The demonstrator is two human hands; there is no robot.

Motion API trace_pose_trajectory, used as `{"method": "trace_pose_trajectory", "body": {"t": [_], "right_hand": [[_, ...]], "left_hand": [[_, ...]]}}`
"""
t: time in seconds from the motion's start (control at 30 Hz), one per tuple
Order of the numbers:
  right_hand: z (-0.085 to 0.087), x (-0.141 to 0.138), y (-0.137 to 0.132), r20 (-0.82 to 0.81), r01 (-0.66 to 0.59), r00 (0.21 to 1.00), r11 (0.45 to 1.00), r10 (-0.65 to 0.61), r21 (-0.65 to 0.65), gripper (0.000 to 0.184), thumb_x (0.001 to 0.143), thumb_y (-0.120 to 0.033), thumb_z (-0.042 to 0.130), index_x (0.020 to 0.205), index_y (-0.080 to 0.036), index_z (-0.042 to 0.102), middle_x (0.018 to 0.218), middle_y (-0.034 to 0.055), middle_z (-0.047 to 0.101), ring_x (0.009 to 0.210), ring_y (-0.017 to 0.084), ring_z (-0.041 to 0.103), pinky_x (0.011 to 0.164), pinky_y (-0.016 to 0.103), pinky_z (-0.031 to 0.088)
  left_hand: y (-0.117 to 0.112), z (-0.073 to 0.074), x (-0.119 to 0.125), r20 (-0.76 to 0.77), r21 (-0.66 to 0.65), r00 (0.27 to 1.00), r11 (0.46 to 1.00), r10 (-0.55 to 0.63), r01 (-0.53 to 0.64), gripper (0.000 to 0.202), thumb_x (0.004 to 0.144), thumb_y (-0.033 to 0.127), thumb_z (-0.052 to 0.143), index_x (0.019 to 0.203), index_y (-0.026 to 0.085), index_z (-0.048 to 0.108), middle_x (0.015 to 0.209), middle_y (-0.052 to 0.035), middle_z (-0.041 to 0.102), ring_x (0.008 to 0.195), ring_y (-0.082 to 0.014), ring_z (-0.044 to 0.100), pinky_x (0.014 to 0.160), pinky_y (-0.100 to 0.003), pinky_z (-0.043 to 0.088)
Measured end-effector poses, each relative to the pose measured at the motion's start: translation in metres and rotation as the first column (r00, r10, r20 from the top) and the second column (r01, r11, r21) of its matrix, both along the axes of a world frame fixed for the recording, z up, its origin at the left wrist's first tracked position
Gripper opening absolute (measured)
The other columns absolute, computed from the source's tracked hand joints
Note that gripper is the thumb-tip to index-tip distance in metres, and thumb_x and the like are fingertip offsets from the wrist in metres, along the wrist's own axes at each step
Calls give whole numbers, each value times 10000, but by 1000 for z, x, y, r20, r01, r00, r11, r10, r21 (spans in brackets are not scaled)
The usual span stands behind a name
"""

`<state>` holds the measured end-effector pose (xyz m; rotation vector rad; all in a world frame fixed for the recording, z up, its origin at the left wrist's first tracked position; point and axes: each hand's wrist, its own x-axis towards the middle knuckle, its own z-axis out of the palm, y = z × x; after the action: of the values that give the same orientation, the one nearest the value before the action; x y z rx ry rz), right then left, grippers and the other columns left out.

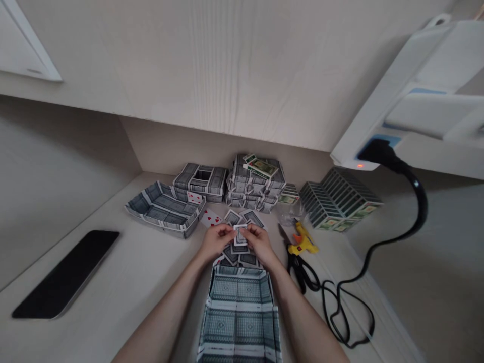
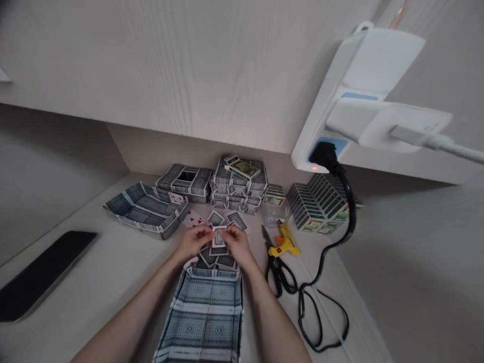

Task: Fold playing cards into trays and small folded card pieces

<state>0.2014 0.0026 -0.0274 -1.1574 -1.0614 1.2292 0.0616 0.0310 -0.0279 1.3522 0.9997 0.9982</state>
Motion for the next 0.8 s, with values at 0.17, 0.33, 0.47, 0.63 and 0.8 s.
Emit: {"method": "trace_pose_trajectory", "body": {"t": [0.17, 0.33, 0.47, 0.63, 0.8], "right_hand": [[-3, 1, 1, 23, -15, 1000, 1000, 15, 2, 312, 637, -431, 616, 586, -175, 446, 465, -83, 340, 395, 45, 250, 382, 199, 158], [0, 1, 0, 19, -21, 1000, 1000, 21, 15, 306, 645, -415, 614, 584, -171, 440, 471, -82, 346, 399, 42, 253, 386, 198, 162], [-2, 1, 0, 15, -21, 1000, 1000, 21, 19, 295, 650, -409, 613, 591, -172, 448, 468, -84, 343, 401, 43, 262, 387, 196, 172], [-6, 1, 2, -9, -25, 1000, 1000, 26, 14, 300, 644, -418, 619, 595, -176, 448, 460, -89, 332, 389, 43, 249, 375, 195, 171], [-4, 0, 2, -15, -39, 999, 999, 39, 23, 293, 672, -436, 592, 618, -180, 460, 453, -90, 323, 370, 44, 260, 367, 195, 180]], "left_hand": [[-1, 2, -1, 14, -2, 1000, 1000, 3, -3, 238, 596, 364, 631, 626, 133, 583, 510, 25, 535, 473, -78, 452, 477, -194, 350], [-1, 2, -1, -2, -2, 1000, 1000, -7, 7, 240, 610, 368, 621, 624, 130, 591, 508, 22, 541, 470, -77, 453, 467, -190, 345], [0, 1, 0, 17, -25, 1000, 1000, 10, -10, 238, 581, 360, 644, 621, 131, 591, 499, 31, 538, 457, -73, 447, 458, -188, 339], [-1, 1, 2, 63, -65, 998, 998, 26, -22, 227, 558, 341, 662, 610, 133, 587, 490, 36, 537, 450, -72, 449, 450, -187, 336], [-3, 6, 1, 118, -83, 992, 996, 47, -37, 241, 548, 348, 673, 593, 132, 577, 460, 47, 511, 436, -65, 432, 441, -183, 324]]}}
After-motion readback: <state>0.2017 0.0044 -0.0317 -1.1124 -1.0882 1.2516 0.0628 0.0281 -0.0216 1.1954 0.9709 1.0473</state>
